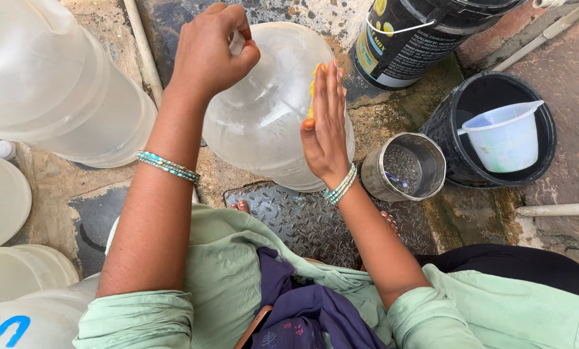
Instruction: The person scrubs the exterior of a large transparent plastic water container with a yellow sponge, rotating it to clean different sides. The person then lifts the container to inspect it.
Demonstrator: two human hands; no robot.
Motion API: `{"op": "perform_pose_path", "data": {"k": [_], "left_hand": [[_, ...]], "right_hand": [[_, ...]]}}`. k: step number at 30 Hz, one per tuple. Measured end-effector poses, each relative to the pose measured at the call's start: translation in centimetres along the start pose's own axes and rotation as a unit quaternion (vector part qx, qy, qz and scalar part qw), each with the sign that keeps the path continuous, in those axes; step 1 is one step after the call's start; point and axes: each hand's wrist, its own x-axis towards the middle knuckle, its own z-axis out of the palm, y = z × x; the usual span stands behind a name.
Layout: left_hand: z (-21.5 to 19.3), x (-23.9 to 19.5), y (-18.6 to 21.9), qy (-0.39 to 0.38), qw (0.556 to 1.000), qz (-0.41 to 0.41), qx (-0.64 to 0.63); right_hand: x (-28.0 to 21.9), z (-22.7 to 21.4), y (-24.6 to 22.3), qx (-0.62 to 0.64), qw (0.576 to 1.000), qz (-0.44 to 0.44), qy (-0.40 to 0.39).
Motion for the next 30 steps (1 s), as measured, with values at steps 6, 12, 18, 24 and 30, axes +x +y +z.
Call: {"op": "perform_pose_path", "data": {"k": [6, 12, 18, 24, 30], "left_hand": [[1.8, 1.1, 1.4, 0.035, 0.999, -0.019, 0.015], [1.9, 1.4, 1.9, 0.016, 1.0, 0.018, 0.019], [0.8, 1.0, 0.9, 0.01, 1.0, 0.011, 0.013], [-0.7, 0.4, -0.4, -0.035, 0.999, -0.008, -0.008], [-1.4, -0.4, -1.4, -0.048, 0.998, 0.017, -0.028]], "right_hand": [[-4.4, 5.1, -1.4, -0.234, 0.964, -0.112, -0.059], [-7.6, 7.8, 6.0, -0.308, 0.923, -0.191, 0.128], [-8.3, 7.3, 11.6, -0.115, 0.981, -0.047, 0.152], [-8.3, 7.4, 8.3, -0.103, 0.984, -0.079, 0.119], [-2.8, 4.7, 12.4, 0.06, 0.994, 0.06, 0.071]]}}
